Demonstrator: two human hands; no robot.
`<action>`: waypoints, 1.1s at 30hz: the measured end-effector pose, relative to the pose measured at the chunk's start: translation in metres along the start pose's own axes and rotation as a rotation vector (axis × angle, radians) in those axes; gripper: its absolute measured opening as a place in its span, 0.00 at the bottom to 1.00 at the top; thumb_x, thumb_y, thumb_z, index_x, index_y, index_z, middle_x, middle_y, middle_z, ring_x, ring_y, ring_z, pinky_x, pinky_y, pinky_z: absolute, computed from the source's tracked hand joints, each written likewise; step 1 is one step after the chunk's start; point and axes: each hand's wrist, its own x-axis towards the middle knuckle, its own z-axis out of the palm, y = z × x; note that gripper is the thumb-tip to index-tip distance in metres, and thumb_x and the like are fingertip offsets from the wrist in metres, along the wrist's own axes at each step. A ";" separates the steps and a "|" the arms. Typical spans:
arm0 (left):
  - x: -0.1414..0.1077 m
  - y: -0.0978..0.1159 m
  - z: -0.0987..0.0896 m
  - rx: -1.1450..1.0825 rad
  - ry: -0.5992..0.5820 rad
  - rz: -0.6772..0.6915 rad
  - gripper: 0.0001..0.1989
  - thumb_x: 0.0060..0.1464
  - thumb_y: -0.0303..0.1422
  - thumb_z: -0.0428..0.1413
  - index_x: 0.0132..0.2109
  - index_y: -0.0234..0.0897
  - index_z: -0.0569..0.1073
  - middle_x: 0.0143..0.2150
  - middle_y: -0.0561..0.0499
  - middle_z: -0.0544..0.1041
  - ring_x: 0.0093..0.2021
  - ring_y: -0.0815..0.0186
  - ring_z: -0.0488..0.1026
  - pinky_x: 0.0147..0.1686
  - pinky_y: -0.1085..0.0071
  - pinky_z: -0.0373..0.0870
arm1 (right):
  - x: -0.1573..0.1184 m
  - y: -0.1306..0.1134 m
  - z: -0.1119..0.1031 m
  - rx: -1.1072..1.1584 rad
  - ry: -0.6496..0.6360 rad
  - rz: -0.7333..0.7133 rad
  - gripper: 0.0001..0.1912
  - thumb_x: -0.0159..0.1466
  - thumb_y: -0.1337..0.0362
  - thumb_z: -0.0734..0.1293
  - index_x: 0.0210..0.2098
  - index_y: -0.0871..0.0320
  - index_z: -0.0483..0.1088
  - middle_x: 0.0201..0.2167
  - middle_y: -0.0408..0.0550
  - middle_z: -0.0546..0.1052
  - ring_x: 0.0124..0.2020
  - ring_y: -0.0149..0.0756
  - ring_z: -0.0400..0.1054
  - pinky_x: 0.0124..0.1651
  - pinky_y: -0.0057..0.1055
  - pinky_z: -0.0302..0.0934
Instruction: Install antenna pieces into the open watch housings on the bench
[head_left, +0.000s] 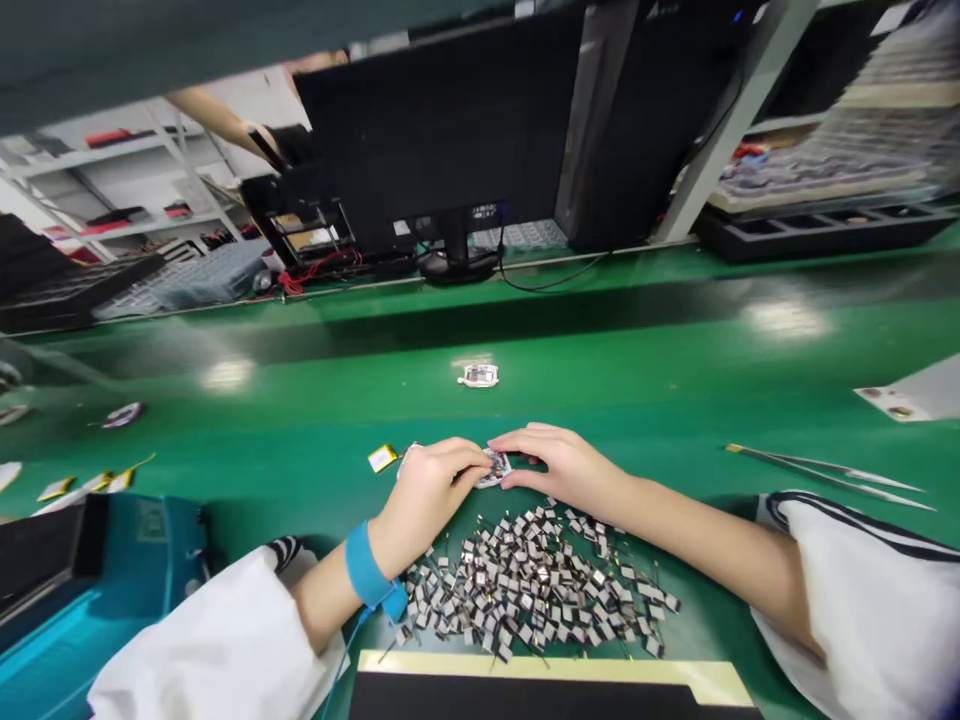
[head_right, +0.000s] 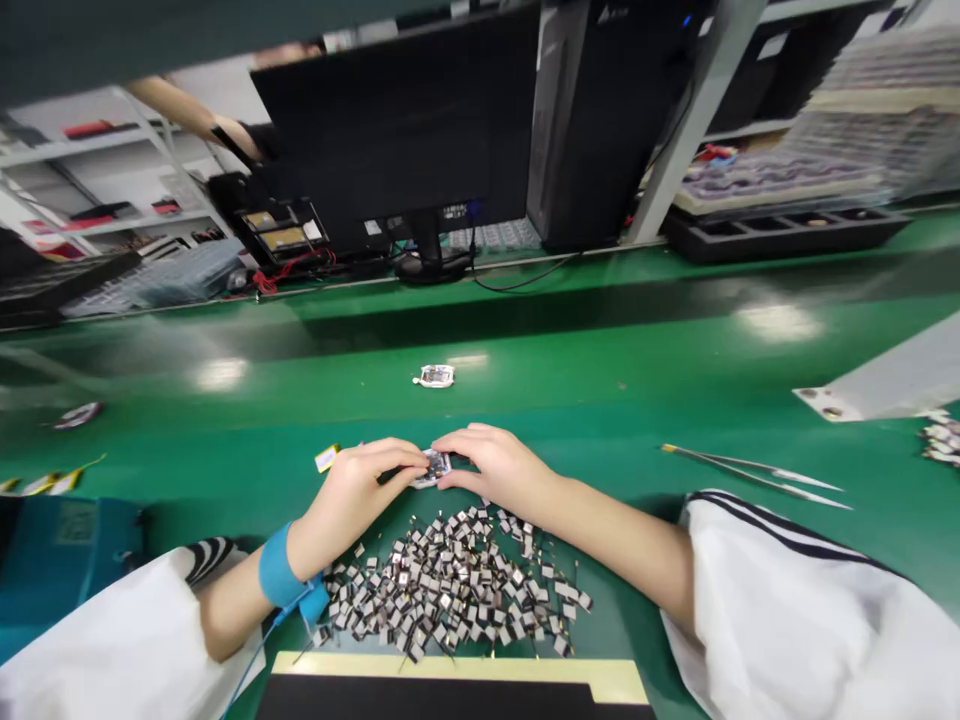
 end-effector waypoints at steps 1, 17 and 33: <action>0.000 0.000 0.002 0.002 -0.012 0.003 0.05 0.49 0.23 0.53 0.32 0.34 0.73 0.34 0.52 0.75 0.34 0.71 0.72 0.37 0.77 0.69 | -0.001 0.001 0.000 -0.003 0.006 -0.030 0.17 0.53 0.61 0.68 0.41 0.61 0.68 0.41 0.46 0.73 0.42 0.34 0.66 0.47 0.31 0.60; -0.003 0.012 -0.005 0.368 -0.108 0.161 0.08 0.53 0.25 0.51 0.40 0.35 0.70 0.38 0.52 0.73 0.35 0.70 0.70 0.36 0.74 0.69 | -0.004 0.000 -0.004 -0.016 0.072 -0.134 0.15 0.55 0.61 0.66 0.39 0.63 0.69 0.37 0.46 0.74 0.38 0.34 0.68 0.43 0.32 0.62; 0.000 0.019 -0.003 0.385 -0.133 0.071 0.07 0.54 0.28 0.48 0.37 0.40 0.71 0.35 0.54 0.72 0.31 0.70 0.69 0.30 0.72 0.65 | -0.004 -0.002 -0.006 -0.029 -0.010 0.013 0.15 0.55 0.54 0.64 0.37 0.56 0.70 0.33 0.38 0.72 0.43 0.37 0.66 0.48 0.38 0.59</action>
